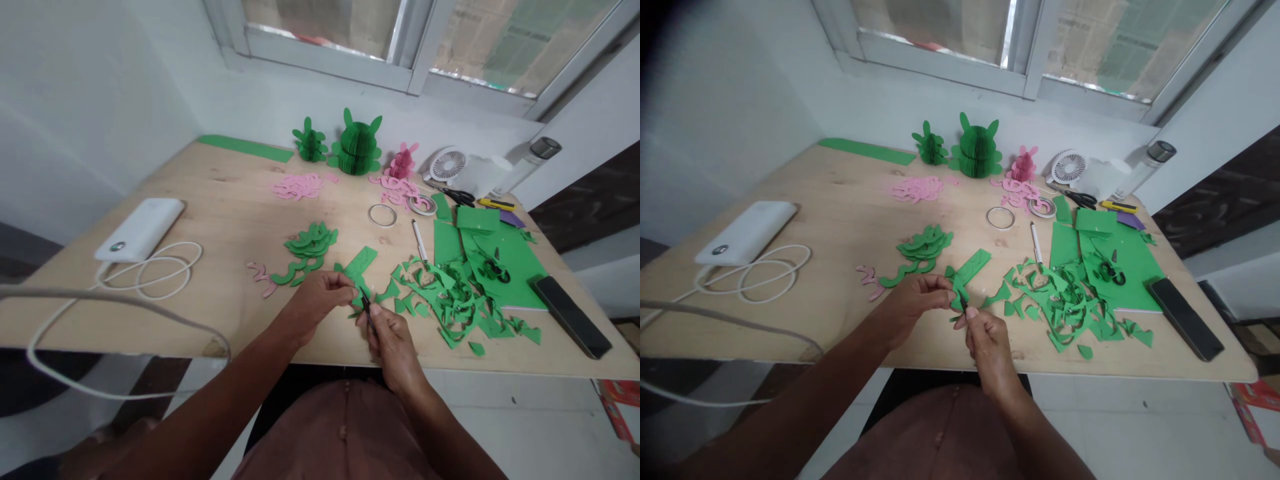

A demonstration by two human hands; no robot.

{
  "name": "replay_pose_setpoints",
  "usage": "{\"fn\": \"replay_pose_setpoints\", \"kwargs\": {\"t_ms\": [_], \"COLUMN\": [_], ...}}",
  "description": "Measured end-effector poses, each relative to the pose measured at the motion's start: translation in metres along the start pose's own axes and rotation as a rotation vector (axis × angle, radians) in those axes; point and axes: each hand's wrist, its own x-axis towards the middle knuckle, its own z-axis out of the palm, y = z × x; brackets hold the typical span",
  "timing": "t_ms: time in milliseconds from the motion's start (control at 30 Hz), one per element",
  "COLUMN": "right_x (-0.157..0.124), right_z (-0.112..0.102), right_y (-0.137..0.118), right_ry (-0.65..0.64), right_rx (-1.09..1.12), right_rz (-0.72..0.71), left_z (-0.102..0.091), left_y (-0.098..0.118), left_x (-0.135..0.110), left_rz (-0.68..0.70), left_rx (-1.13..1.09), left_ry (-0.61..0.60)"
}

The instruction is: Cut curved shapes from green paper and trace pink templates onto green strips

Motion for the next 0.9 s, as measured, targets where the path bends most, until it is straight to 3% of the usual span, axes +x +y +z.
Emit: {"fn": "replay_pose_setpoints", "kwargs": {"t_ms": [900], "right_x": [0.0009], "right_z": [0.0013], "right_y": [-0.0008], "right_ry": [0.024], "right_rx": [0.018], "right_rz": [0.008], "left_z": [0.0015], "left_y": [0.0001], "left_x": [0.0024], "left_rz": [0.019], "left_rx": [0.1], "left_ry": [-0.084]}}
